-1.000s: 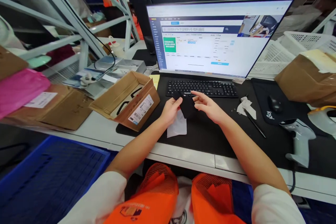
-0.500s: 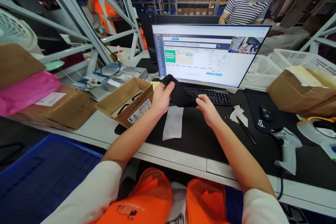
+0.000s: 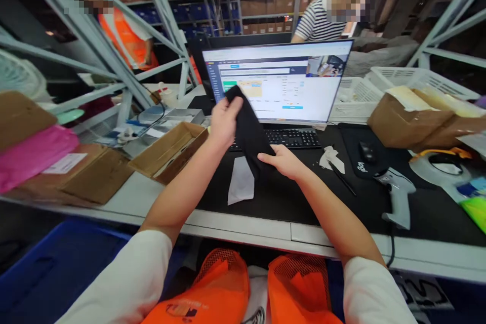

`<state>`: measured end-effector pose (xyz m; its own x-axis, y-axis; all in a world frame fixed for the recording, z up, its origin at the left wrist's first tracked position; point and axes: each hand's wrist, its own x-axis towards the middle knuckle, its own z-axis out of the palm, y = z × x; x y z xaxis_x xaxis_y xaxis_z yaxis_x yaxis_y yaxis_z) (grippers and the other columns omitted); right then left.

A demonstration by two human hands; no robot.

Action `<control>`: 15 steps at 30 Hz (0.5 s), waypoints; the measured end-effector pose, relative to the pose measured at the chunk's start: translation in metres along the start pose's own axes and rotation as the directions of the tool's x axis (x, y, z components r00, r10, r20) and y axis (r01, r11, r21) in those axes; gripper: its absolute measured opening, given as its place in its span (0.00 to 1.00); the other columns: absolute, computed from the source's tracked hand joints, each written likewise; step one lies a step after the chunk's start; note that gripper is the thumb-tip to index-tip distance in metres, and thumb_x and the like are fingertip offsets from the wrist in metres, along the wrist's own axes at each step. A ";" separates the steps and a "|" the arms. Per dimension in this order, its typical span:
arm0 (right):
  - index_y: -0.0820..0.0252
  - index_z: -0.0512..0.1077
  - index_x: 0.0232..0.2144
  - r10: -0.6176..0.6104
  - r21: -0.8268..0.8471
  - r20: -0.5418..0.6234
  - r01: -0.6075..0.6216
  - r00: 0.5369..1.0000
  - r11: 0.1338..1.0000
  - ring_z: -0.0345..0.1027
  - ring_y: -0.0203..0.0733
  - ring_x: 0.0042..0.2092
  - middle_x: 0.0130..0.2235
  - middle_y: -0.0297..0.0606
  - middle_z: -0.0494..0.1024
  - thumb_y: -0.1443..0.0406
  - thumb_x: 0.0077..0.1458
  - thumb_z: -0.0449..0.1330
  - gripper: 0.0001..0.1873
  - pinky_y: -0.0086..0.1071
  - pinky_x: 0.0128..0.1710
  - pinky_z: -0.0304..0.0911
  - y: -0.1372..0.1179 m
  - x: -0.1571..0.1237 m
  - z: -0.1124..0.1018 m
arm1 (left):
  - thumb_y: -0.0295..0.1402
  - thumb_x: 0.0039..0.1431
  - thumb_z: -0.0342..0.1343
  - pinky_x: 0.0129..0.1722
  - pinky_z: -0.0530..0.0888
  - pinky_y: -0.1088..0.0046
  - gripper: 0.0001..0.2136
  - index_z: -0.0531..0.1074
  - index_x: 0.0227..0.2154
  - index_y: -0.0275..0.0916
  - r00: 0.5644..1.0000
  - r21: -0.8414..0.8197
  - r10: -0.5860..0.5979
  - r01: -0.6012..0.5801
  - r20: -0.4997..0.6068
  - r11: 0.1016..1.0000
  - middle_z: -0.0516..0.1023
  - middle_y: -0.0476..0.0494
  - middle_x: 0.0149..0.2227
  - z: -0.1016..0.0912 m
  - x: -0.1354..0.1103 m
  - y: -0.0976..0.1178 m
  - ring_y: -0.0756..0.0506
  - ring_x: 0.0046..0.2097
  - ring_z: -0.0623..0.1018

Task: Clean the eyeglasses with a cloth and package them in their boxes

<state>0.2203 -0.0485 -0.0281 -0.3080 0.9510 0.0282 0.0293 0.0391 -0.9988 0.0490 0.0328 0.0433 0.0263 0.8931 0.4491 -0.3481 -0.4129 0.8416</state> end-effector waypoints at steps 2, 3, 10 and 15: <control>0.60 0.77 0.33 0.024 -0.061 0.003 -0.024 1.000 0.998 0.68 0.38 0.28 0.28 0.35 0.77 0.46 0.43 0.71 0.26 0.32 0.27 0.65 -0.001 0.004 -0.010 | 0.40 0.59 0.66 0.47 0.77 0.70 0.10 0.77 0.35 0.39 0.983 0.031 0.032 -0.027 -0.179 0.999 0.80 0.50 0.35 -0.018 0.000 -0.010 0.47 0.43 0.80; 0.60 0.77 0.32 0.039 -0.082 -0.008 -0.040 0.999 0.996 0.66 0.36 0.26 0.26 0.34 0.75 0.46 0.42 0.72 0.25 0.30 0.24 0.62 -0.002 0.006 -0.016 | 0.38 0.61 0.64 0.47 0.77 0.70 0.06 0.77 0.35 0.41 0.981 0.032 0.012 -0.006 -0.192 0.999 0.80 0.52 0.36 -0.028 -0.002 -0.016 0.48 0.43 0.79; 0.62 0.80 0.35 -0.029 -0.058 -0.036 0.027 0.999 0.998 0.70 0.39 0.32 0.30 0.35 0.79 0.50 0.40 0.74 0.25 0.31 0.32 0.65 -0.006 0.005 -0.058 | 0.46 0.49 0.69 0.34 0.76 0.69 0.15 0.74 0.33 0.44 0.972 0.259 -0.198 0.224 -0.123 0.940 0.77 0.56 0.27 -0.088 -0.047 -0.083 0.50 0.29 0.74; 0.60 0.80 0.34 -0.006 0.143 -0.132 0.025 0.991 0.989 0.74 0.45 0.38 0.36 0.41 0.81 0.48 0.41 0.74 0.24 0.35 0.38 0.68 -0.012 -0.010 -0.064 | 0.47 0.48 0.68 0.43 0.79 0.59 0.18 0.77 0.36 0.39 0.954 0.580 -0.295 0.215 0.046 0.786 0.79 0.43 0.30 -0.100 -0.077 -0.104 0.42 0.35 0.80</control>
<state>0.2836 -0.0385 -0.0134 -0.1803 0.9828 0.0394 -0.1149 0.0188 -0.9932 -0.0108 0.0248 -0.1084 0.1706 0.9661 0.1940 0.2756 -0.2358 0.9319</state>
